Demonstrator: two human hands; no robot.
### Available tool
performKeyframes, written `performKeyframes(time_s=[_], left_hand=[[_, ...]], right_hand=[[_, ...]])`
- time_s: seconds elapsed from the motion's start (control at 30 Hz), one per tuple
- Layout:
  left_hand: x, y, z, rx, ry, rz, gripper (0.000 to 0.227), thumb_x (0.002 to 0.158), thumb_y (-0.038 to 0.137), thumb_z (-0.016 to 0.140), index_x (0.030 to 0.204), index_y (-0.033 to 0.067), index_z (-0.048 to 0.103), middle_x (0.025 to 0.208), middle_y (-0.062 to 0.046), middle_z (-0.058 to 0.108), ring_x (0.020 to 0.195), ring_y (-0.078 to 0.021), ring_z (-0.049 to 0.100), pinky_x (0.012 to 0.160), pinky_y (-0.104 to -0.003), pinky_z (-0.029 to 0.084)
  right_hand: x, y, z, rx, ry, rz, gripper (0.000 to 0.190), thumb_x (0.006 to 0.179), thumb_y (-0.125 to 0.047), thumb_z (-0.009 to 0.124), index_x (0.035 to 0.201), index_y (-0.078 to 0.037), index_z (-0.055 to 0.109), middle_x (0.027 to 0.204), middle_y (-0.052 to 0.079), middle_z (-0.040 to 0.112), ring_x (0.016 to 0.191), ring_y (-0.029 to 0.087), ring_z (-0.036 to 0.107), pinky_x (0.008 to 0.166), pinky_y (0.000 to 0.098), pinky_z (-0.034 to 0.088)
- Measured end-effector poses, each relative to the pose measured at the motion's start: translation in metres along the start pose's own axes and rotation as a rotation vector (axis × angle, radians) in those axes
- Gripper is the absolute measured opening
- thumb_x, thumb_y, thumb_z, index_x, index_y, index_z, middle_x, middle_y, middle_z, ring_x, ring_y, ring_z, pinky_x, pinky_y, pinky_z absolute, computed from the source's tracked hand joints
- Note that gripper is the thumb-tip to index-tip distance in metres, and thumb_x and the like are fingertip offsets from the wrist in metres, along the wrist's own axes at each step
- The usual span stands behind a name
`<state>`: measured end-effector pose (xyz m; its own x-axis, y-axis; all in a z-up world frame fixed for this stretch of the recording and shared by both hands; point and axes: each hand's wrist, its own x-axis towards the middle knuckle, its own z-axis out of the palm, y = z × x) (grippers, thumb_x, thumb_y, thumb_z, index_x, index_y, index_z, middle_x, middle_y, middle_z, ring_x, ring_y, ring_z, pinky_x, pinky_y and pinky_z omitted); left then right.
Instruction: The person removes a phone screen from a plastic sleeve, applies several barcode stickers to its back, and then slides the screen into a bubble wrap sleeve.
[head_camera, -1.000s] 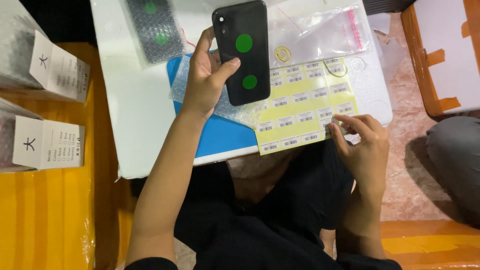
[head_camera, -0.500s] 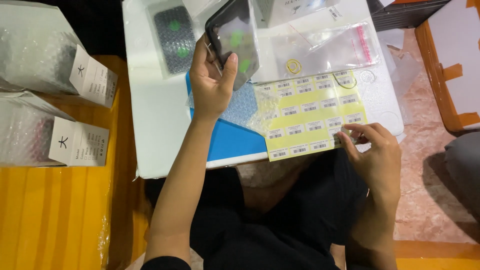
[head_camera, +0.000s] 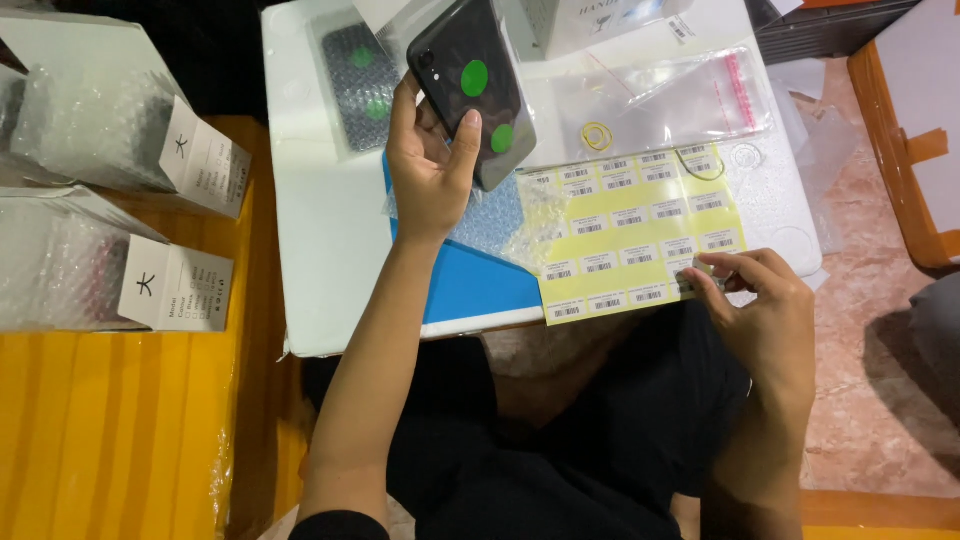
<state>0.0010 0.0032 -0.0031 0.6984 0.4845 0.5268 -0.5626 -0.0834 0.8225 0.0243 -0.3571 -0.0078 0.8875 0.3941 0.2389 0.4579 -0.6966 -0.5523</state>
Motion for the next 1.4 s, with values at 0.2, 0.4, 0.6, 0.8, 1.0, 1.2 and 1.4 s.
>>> performKeyframes(time_s=[0.2,0.4,0.6,0.8,1.0,1.2,1.4], left_hand=[[-0.001,0.006,0.003,-0.041,-0.041,-0.012,0.049,0.109,0.022,0.067,0.150,0.0101,0.042,0.137,-0.015,0.063,0.130,-0.0263,0.064,0.114,-0.040,0.059],[-0.004,0.007,0.006,-0.041,-0.072,-0.013,0.047,0.109,0.019,0.066,0.149,0.0101,0.042,0.139,-0.015,0.062,0.132,-0.0269,0.063,0.117,-0.039,0.058],[-0.004,0.009,0.005,-0.143,-0.060,-0.022,0.046,0.110,0.018,0.067,0.149,0.0129,0.043,0.134,-0.015,0.066,0.127,-0.0254,0.066,0.112,-0.041,0.062],[-0.005,0.003,0.001,-0.193,-0.050,-0.038,0.049,0.111,0.014,0.068,0.151,0.0136,0.041,0.138,-0.016,0.065,0.131,-0.0262,0.064,0.117,-0.042,0.059],[-0.002,-0.003,-0.006,-0.239,-0.029,-0.030,0.044,0.113,0.007,0.063,0.154,0.0152,0.047,0.144,-0.008,0.063,0.135,-0.0239,0.063,0.121,-0.040,0.053],[-0.003,-0.001,-0.004,-0.196,-0.009,-0.186,0.047,0.107,0.009,0.065,0.150,0.0124,0.046,0.123,-0.012,0.069,0.115,-0.0196,0.065,0.108,-0.036,0.055],[-0.001,0.012,0.005,-0.032,-0.035,-0.293,0.047,0.104,0.008,0.063,0.148,0.0105,0.045,0.119,-0.014,0.073,0.113,-0.0208,0.069,0.106,-0.035,0.059]], right_hand=[[0.004,-0.003,-0.003,0.018,-0.044,0.033,0.024,0.094,-0.016,0.086,0.112,-0.004,0.078,0.100,0.010,0.069,0.077,0.019,0.062,0.075,0.0316,0.055],[0.004,0.001,0.000,0.047,-0.053,0.036,0.023,0.095,-0.014,0.084,0.113,-0.002,0.075,0.103,0.012,0.069,0.083,0.021,0.064,0.078,0.0324,0.057],[0.003,-0.001,0.001,0.130,-0.028,0.085,0.021,0.097,-0.013,0.086,0.109,0.000,0.074,0.105,0.012,0.070,0.092,0.018,0.064,0.077,0.0283,0.053],[-0.004,-0.005,0.000,-0.040,-0.027,-0.077,0.034,0.101,-0.013,0.081,0.133,-0.005,0.074,0.111,0.015,0.061,0.085,0.024,0.061,0.077,0.0373,0.056],[-0.008,0.001,0.004,0.066,0.030,-0.107,0.019,0.105,-0.005,0.081,0.122,0.000,0.077,0.107,0.016,0.062,0.091,0.023,0.058,0.080,0.0331,0.052],[-0.001,-0.003,-0.001,0.104,-0.031,0.029,0.015,0.105,-0.010,0.081,0.118,-0.004,0.077,0.104,0.011,0.067,0.074,0.015,0.051,0.067,0.0276,0.043],[0.002,0.004,-0.003,0.018,-0.054,-0.056,0.009,0.103,-0.005,0.081,0.111,-0.002,0.076,0.112,0.015,0.071,0.068,0.019,0.056,0.063,0.0306,0.047]])
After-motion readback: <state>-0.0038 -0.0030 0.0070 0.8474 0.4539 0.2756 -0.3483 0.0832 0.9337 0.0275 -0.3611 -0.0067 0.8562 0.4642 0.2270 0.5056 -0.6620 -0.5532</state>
